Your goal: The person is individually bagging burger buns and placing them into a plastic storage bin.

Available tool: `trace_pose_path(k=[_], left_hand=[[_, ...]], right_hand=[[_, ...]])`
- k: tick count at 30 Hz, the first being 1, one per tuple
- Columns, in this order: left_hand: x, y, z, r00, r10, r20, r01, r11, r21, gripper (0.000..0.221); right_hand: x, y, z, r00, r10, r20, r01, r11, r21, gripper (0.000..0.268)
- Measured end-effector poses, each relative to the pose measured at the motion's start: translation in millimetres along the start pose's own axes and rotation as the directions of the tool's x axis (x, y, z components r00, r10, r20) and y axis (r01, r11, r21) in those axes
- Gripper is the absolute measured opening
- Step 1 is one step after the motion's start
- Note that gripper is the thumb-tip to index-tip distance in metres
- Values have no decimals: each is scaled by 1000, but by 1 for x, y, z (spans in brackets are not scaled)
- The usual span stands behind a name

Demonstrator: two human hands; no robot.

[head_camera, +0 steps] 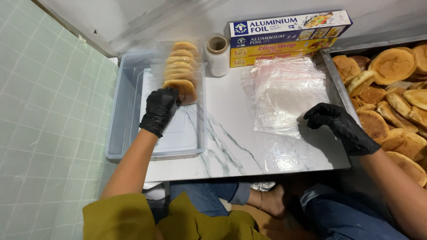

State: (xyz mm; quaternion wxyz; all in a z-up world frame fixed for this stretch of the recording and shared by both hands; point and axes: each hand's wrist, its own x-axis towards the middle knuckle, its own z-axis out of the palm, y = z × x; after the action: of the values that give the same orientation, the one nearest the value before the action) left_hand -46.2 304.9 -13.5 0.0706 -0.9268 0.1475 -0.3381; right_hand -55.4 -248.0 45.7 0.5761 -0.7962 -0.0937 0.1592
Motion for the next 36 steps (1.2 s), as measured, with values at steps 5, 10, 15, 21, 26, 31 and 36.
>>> trace_pose_path(k=[5,10,15,21,26,31,36], left_hand=[[0,-4,11,1000,9,9,-8,993,-117,16],[2,2,4,999,24,-34,-26,997,-66,19],[9,5,-14,1000,-1,7,2,993,-120,19],[47,80,-101,998,-48,52,55,986,-157,17],[79,185,-93,989,-136,52,139,781,-608,13],[100,272,-11,985,-160,62,142,561,-815,20],[124,311,32,991,-133,21,120,797,-593,48]], right_hand=[[4,11,-4,999,-39,24,38,999,32,23],[0,-1,-1,999,-39,15,40,998,-54,22],[0,-2,0,1000,8,4,-7,1000,-26,21],[4,3,2,998,-31,-52,32,999,17,11],[9,17,-2,997,-51,-64,50,999,-12,12],[9,10,-3,997,-51,-53,51,999,-1,14],[9,16,-6,998,-57,-25,56,998,-39,12]])
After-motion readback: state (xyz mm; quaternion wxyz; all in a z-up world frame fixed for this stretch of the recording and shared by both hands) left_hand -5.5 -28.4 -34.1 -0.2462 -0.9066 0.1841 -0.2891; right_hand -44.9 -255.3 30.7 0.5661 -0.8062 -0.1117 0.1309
